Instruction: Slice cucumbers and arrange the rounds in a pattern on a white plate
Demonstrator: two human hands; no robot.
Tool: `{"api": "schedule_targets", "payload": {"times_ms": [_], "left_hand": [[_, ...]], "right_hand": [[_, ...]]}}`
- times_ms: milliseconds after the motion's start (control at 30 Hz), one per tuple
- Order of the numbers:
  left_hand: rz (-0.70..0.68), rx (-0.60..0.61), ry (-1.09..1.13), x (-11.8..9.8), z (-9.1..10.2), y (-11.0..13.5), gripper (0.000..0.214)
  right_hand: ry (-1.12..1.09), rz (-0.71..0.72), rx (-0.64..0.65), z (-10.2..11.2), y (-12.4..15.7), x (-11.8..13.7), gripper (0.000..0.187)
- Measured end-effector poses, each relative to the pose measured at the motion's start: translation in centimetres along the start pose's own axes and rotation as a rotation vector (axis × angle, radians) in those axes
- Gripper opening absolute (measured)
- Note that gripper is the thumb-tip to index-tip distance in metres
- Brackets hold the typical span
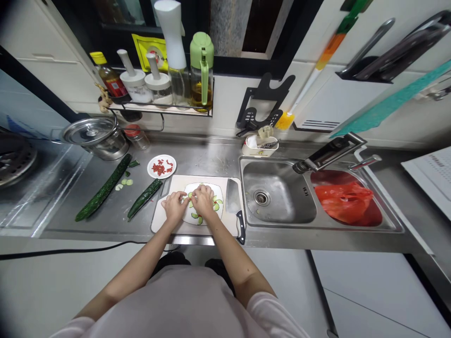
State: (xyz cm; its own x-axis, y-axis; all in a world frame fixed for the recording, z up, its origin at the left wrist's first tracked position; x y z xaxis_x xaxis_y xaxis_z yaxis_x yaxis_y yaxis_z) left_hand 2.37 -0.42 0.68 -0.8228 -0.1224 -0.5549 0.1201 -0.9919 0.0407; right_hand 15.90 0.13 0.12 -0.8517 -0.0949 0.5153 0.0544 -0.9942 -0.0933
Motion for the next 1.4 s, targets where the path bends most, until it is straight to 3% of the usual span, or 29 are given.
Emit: {"api": "schedule_targets", "payload": {"times_ms": [567,733,933,1033,1200,1400], "left_hand": [[-0.007,0.02,-0.006,0.0,0.0,0.1,0.017],[-0.012,0.013,0.042,-0.1,0.6,0.1,0.018],[0.003,-0.051,0.165,1.4,1.2,0.6,0.021],[0.067,0.027,0.265,3.0,1.2,1.3,0.028],[0.122,0.181,0.307,4.7,0.9,2.4,0.039],[0.144,0.352,0.394,4.8,-0.3,2.7,0.046]], "right_hand": [[-0.021,-0.02,0.007,0.0,0.1,0.0,0.011],[-0.108,-0.082,-0.116,2.5,0.5,-0.8,0.014],[-0.253,-0.204,-0.333,6.9,3.3,-4.4,0.022],[-0.33,-0.374,-0.287,7.4,6.0,-6.5,0.026],[-0.36,-0.559,-0.006,5.7,9.5,-7.6,0.033],[-0.419,-0.627,0.031,4.1,9.9,-7.7,0.034]]}}
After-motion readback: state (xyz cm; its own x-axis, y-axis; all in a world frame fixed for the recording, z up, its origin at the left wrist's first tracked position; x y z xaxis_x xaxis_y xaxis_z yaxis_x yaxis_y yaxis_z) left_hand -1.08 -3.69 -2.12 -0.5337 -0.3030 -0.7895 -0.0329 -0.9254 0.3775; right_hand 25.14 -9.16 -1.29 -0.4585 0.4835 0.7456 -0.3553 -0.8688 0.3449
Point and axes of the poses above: each hand's wrist, its own y-axis away from the middle knuckle, its own z-axis out of the back of the hand, x = y × z, the point moved 3 cm from there along -y, towards the middle knuckle, and after that the axes turned 1 degree about y, right-handed, at the moved point
